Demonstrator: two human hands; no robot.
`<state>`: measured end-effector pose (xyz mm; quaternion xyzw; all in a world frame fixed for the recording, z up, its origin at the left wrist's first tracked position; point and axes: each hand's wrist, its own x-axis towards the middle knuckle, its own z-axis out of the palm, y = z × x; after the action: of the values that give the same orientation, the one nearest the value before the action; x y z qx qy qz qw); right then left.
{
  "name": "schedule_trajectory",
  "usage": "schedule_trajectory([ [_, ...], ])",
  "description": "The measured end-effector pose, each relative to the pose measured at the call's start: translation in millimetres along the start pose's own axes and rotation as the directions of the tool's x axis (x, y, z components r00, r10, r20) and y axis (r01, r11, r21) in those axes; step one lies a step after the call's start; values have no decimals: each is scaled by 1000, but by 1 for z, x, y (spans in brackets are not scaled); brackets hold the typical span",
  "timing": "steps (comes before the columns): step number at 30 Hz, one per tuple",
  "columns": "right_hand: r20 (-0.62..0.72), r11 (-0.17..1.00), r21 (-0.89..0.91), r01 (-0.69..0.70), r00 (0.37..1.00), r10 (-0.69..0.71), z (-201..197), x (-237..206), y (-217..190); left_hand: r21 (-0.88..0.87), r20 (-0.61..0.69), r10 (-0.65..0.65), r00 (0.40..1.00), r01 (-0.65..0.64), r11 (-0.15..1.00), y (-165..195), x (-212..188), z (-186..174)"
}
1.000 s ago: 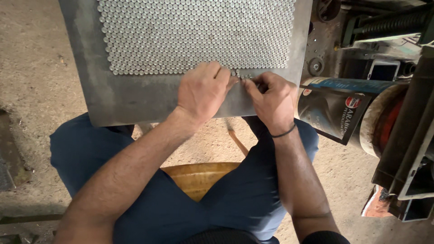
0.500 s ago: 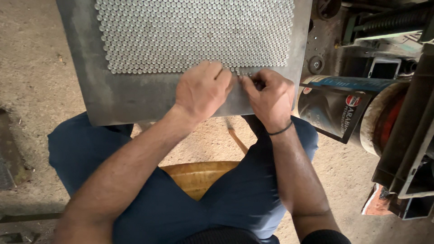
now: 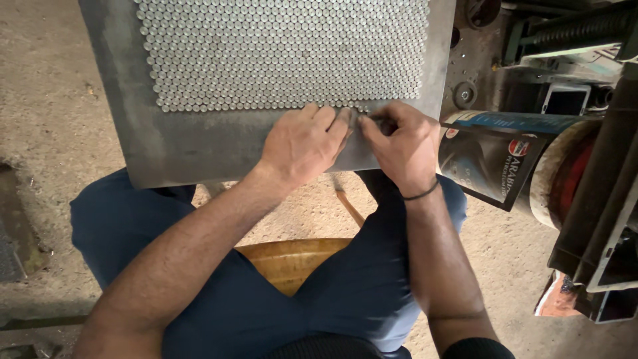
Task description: The person sits on a chair and places small round metal discs one by one onto a metal tray, building a tight hexagonal grid pattern row by row. They take more discs from a nearby bowl, press the rows level, then lift the tray and adjust the edges of the filled pattern.
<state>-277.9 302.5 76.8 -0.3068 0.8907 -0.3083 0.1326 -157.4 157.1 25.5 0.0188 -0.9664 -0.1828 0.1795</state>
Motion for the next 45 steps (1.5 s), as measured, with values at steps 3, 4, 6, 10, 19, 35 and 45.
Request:
schedule_trajectory([
  [3, -30, 999, 4, 34, 999, -34, 1, 1, 1, -9, 0, 9, 1000, -9, 1000, 1, -1, 0],
  [4, -33, 1000, 8, 21, 999, -21, 1, 2, 2, -13, 0, 14, 1000, -14, 1000, 1, -1, 0],
  [6, -42, 1000, 15, 0, 999, 1, 2, 3, 2, -15, 13, 10, 1000, -10, 1000, 2, 0, 0],
  [10, -50, 999, 20, -28, 998, 29, 2, 4, 1, 4, 81, -21, 996, 21, 1000, 4, 1, 1],
  [19, -78, 1000, -10, -6, 997, 5, 4, 5, 0, 53, 66, -12, 998, 9, 999, 6, -1, 3],
  [35, -85, 998, -6, -69, 994, 69, -7, 6, 18, 2, 56, 49, 997, -49, 999, 13, -1, 2],
  [45, 93, 991, -12, -131, 987, 132, -26, -4, 35, -28, 184, 95, 978, -91, 995, 24, 2, 4],
])
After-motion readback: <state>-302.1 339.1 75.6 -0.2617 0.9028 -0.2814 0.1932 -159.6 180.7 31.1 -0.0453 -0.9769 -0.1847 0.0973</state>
